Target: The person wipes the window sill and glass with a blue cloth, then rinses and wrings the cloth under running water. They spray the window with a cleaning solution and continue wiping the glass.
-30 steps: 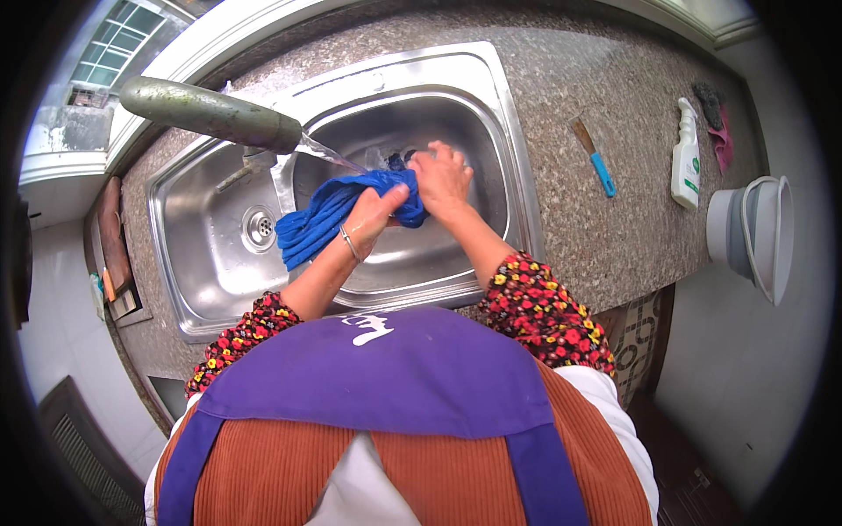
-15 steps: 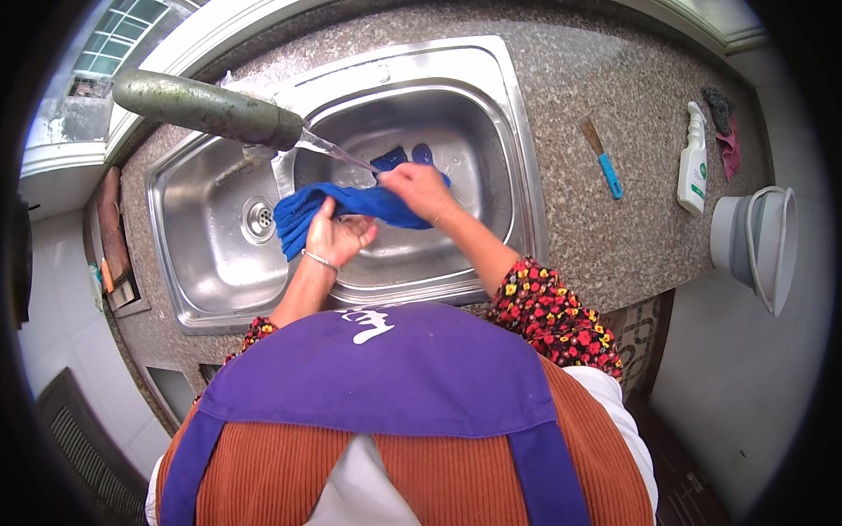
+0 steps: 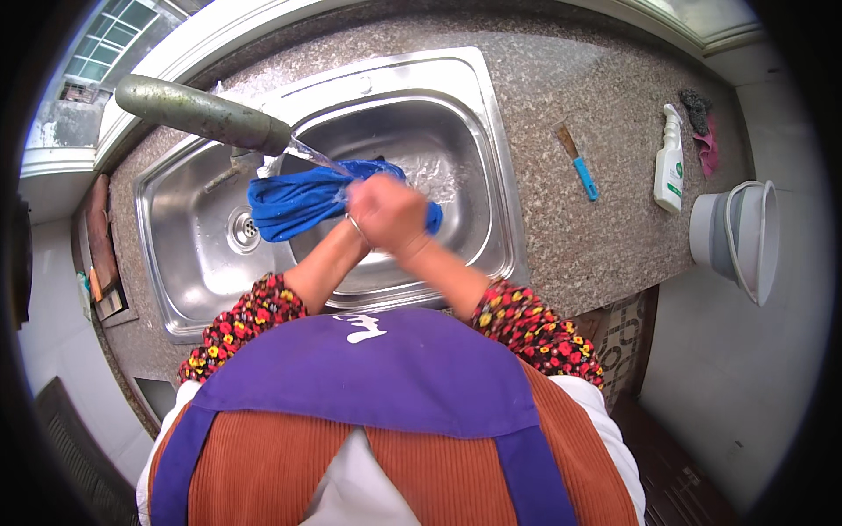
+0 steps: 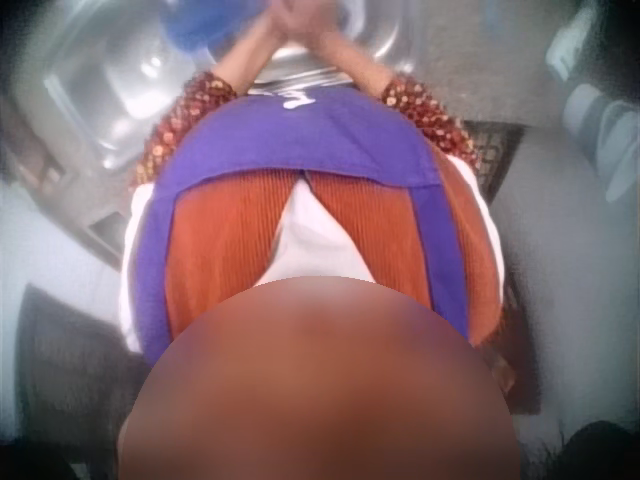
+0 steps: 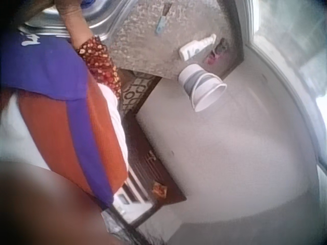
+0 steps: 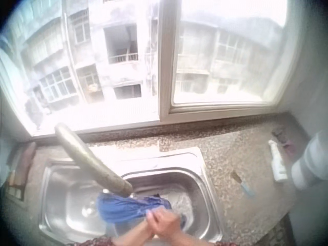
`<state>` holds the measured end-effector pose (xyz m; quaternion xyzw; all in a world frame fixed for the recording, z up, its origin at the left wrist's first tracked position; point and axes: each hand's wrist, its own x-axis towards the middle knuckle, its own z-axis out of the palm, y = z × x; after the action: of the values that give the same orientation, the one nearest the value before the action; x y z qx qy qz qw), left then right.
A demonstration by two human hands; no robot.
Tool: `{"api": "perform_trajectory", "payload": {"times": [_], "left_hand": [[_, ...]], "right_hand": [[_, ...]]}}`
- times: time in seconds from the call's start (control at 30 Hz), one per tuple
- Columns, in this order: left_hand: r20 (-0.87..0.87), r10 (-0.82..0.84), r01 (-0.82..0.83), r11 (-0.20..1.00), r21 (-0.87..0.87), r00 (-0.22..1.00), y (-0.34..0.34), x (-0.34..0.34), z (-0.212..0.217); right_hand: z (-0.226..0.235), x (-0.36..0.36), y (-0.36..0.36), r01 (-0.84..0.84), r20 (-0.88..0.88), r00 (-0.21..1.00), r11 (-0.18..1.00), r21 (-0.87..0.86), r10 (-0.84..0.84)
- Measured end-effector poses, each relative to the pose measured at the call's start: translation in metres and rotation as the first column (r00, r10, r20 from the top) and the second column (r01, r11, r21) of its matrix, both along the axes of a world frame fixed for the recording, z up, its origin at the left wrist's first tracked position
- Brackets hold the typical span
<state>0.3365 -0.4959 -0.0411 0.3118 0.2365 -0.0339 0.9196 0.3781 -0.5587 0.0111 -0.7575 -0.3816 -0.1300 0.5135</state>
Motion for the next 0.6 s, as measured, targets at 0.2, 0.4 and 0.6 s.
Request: {"api": "perform_trajectory", "payload": {"times": [0.2, 0.4, 0.6], "left_hand": [[-0.248, -0.144, 0.160, 0.986, 0.046, 0.958, 0.009, -0.006, 0.022], [-0.371, -0.586, 0.635, 0.343, 0.692, 0.721, 0.003, -0.003, 0.053], [-0.315, -0.094, 0.056, 0.990, -0.127, 0.945, 0.027, -0.043, 0.021]], "right_hand": [[-0.025, 0.041, -0.017, 0.076, -0.484, 0.803, 0.865, -0.496, -0.349], [-0.064, 0.073, -0.029, -0.475, -0.917, -0.139, 0.787, 0.394, 0.375], [-0.035, 0.070, -0.022, -0.213, -0.975, 0.208, 0.969, -0.126, -0.081]]}}
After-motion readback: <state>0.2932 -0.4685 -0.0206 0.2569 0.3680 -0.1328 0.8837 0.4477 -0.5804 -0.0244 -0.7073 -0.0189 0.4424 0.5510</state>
